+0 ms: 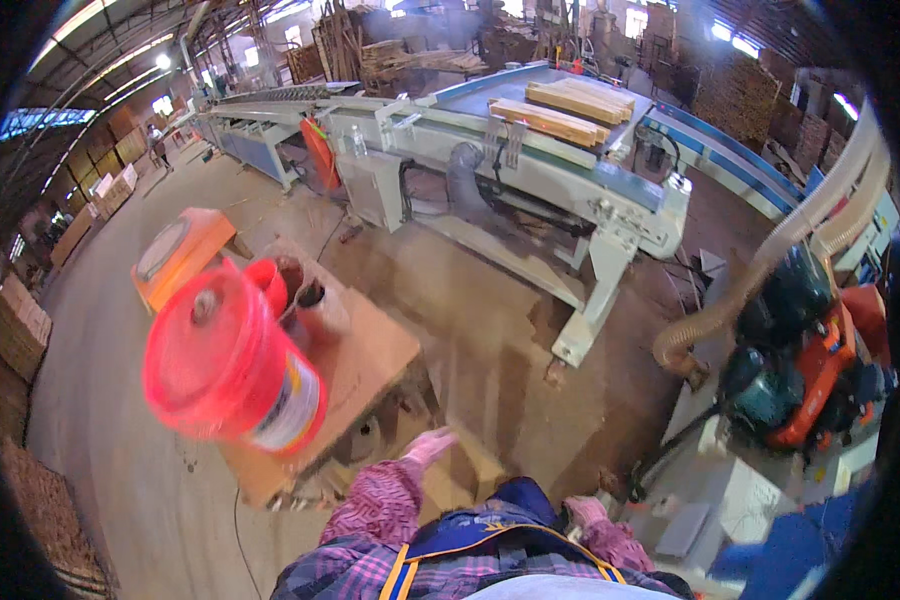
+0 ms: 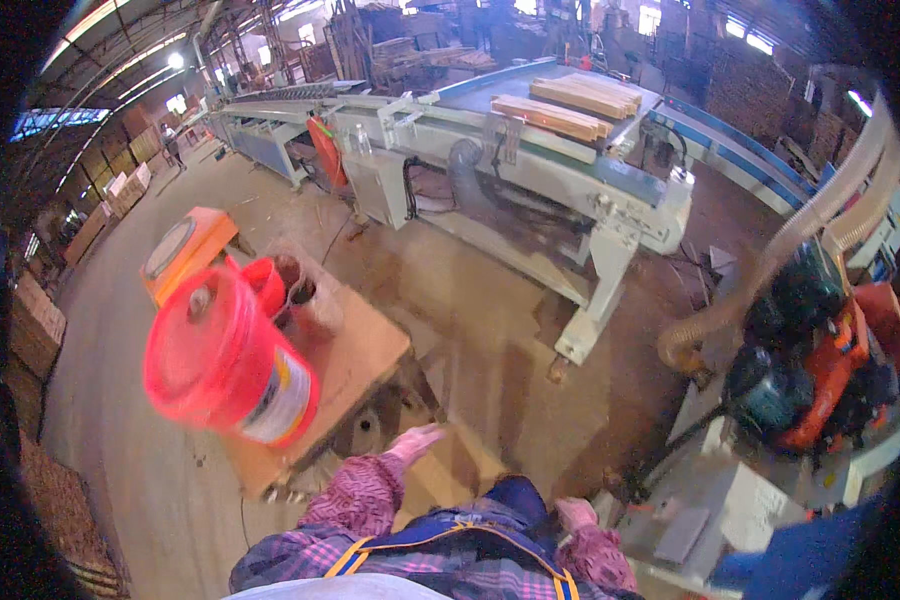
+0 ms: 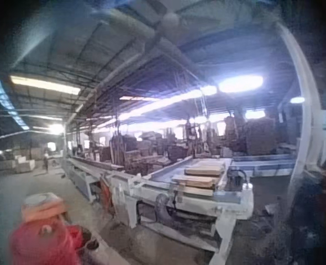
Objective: The person repeatedly gathers thin wooden planks from a metal table, aligns them into neat stacks, and places them onto a conveyor belt. The person also moves between the table and the conveyor, occasionally adjusting the stacks.
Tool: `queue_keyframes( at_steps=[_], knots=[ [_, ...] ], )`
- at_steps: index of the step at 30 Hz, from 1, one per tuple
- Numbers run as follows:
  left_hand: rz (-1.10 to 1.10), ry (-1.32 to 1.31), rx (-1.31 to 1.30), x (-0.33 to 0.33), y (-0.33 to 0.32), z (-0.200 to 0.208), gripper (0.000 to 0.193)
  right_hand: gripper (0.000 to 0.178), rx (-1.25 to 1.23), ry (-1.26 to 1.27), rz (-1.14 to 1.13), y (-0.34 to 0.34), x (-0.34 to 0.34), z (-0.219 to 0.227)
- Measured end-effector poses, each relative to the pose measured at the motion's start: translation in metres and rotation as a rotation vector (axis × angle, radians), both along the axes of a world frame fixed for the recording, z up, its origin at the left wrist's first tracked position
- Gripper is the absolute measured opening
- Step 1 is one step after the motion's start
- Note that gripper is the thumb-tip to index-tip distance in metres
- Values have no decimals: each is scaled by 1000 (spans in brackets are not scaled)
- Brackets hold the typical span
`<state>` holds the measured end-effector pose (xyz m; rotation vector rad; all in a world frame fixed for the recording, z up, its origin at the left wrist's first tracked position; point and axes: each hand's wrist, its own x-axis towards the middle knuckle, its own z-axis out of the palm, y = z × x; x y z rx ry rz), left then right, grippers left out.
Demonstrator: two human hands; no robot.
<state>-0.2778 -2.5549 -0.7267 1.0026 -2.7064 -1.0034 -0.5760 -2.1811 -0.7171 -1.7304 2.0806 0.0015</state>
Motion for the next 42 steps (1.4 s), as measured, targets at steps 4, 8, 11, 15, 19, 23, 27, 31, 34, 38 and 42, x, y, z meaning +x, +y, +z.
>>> queue_keyframes(
  at_steps=[4,8,11,15,19,23,27,31,34,38,42],
  knots=[
    [-82,39,270,-205,-93,74,56,19,367,-39,-91,-24,-96,-52],
    [35,28,643,-311,-155,78,52,17,-20,-21,-20,-157,-199,-41],
    [-282,-256,222,-320,-218,36,40,14,-9,87,-95,-302,-289,-21],
    [-332,-259,74,-314,-298,33,38,26,-251,-241,-488,-474,-380,34],
    [-80,-557,244,-338,-390,38,37,51,-304,-624,-679,-611,-413,125],
    [-297,-894,160,-341,-498,-14,40,44,-489,-1063,-730,-689,-423,114],
    [-34,-594,354,-429,-621,-15,46,44,-656,-1234,-898,-721,-451,179],
    [-61,-502,262,-518,-704,39,51,39,-1018,-1210,-875,-754,-523,250],
    [317,-544,268,-583,-726,113,54,42,-1118,-941,-818,-799,-634,307],
    [897,-91,77,-553,-740,122,52,47,-954,-475,-678,-850,-726,337],
    [876,391,-583,-628,-786,212,50,56,-657,-180,-556,-869,-889,341]
  ],
)
